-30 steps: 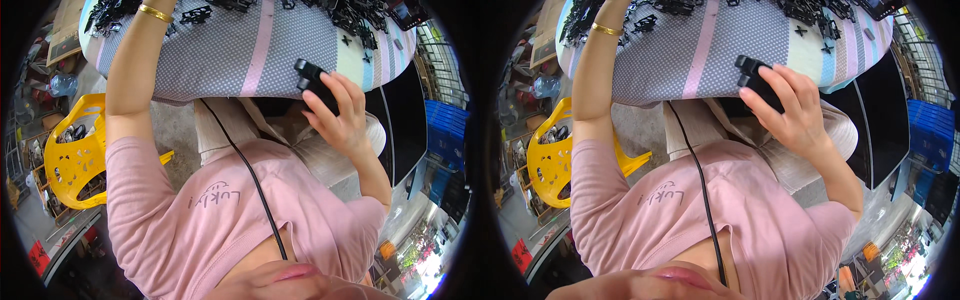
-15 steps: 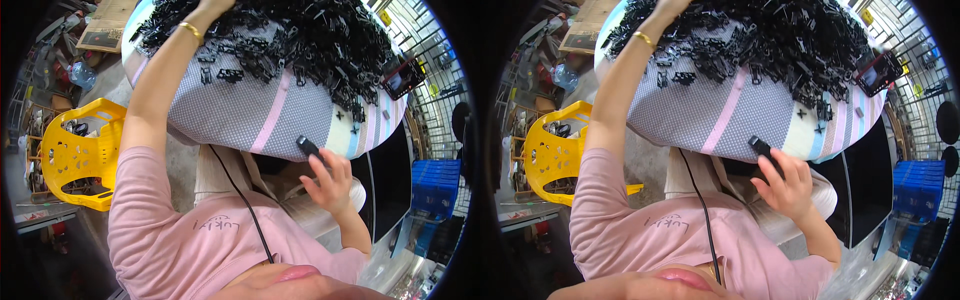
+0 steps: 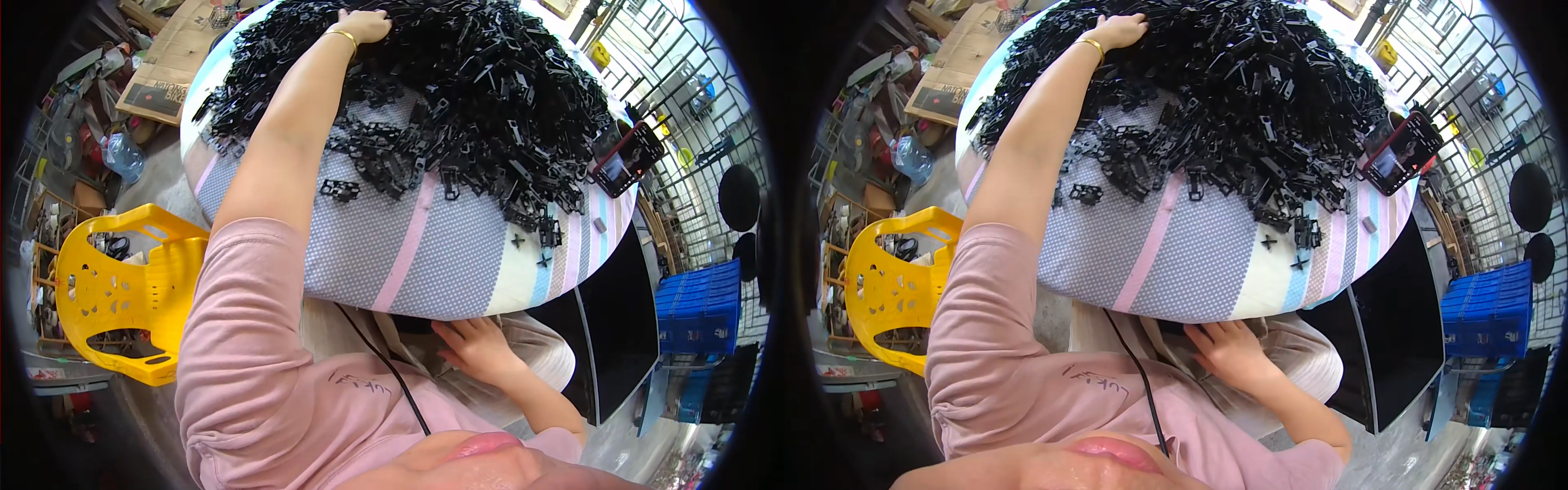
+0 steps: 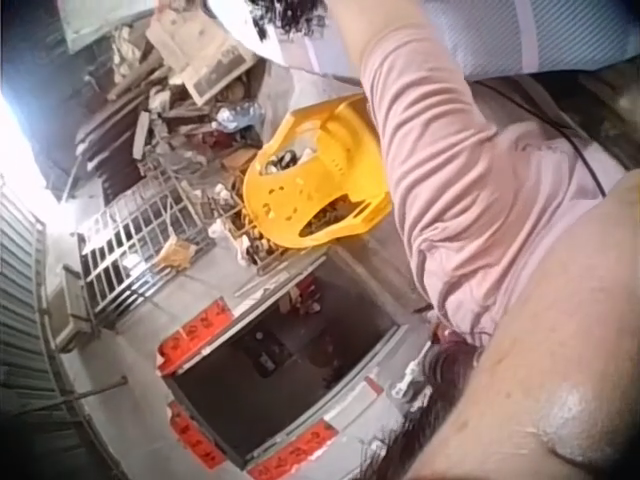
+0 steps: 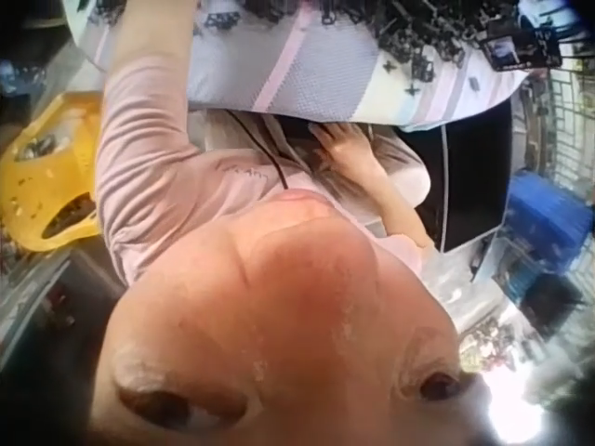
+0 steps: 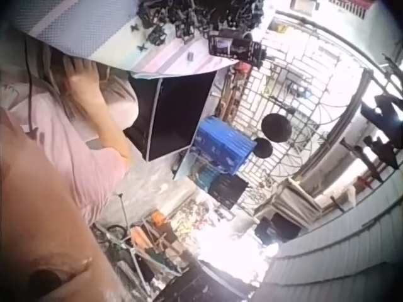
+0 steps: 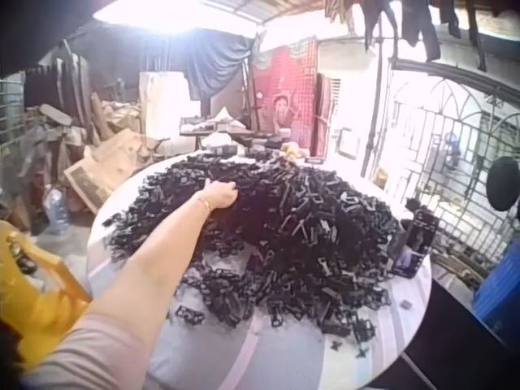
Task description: Assembling small black plastic parts and cables at a manufacturing workstation.
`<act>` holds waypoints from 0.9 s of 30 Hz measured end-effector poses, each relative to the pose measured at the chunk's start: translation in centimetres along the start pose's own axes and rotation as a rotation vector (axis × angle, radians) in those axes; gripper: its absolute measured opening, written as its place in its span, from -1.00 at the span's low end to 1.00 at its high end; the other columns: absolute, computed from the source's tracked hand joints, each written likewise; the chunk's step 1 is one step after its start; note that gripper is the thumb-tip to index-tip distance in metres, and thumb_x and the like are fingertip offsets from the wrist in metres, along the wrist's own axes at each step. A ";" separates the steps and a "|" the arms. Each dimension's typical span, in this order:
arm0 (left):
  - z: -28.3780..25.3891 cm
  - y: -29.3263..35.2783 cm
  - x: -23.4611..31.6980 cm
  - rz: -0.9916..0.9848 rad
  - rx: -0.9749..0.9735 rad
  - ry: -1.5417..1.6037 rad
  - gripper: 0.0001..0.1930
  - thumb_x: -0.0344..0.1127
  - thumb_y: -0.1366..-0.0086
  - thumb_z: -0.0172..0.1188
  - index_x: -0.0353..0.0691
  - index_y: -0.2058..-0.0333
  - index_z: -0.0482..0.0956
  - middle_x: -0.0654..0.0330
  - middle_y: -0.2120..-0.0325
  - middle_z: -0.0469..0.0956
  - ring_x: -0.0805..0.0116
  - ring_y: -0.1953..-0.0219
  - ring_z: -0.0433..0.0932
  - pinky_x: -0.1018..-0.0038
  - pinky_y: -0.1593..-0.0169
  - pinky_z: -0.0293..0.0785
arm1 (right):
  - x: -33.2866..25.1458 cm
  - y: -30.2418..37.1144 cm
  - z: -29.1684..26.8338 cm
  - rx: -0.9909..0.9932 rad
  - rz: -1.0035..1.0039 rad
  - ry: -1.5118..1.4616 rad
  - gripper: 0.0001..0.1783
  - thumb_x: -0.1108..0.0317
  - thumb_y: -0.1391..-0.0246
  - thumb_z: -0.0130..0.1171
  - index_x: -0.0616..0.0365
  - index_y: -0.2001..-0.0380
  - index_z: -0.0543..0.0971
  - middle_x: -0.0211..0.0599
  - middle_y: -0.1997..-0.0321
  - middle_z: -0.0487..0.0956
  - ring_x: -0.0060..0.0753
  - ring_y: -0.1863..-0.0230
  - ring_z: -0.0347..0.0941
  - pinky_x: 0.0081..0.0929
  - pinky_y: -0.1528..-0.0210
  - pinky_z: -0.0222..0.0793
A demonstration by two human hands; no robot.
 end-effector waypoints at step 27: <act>0.3 1.1 1.3 0.025 -0.128 0.124 -0.38 0.21 -0.19 -0.21 0.04 -0.15 0.22 0.08 -0.11 0.29 0.04 -0.17 0.22 0.14 -0.23 0.00 | 10.5 -7.8 -6.2 0.471 0.538 0.179 0.01 -0.23 0.21 0.20 -0.06 -0.25 0.02 0.40 -0.22 -0.02 0.31 -0.29 -0.17 -0.05 -0.26 -0.12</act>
Point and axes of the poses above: each hand's wrist, its own y-axis away from the middle knuckle, its own z-axis out of the palm, x = y × z, the point moved 1 cm from there along -y, towards the middle knuckle
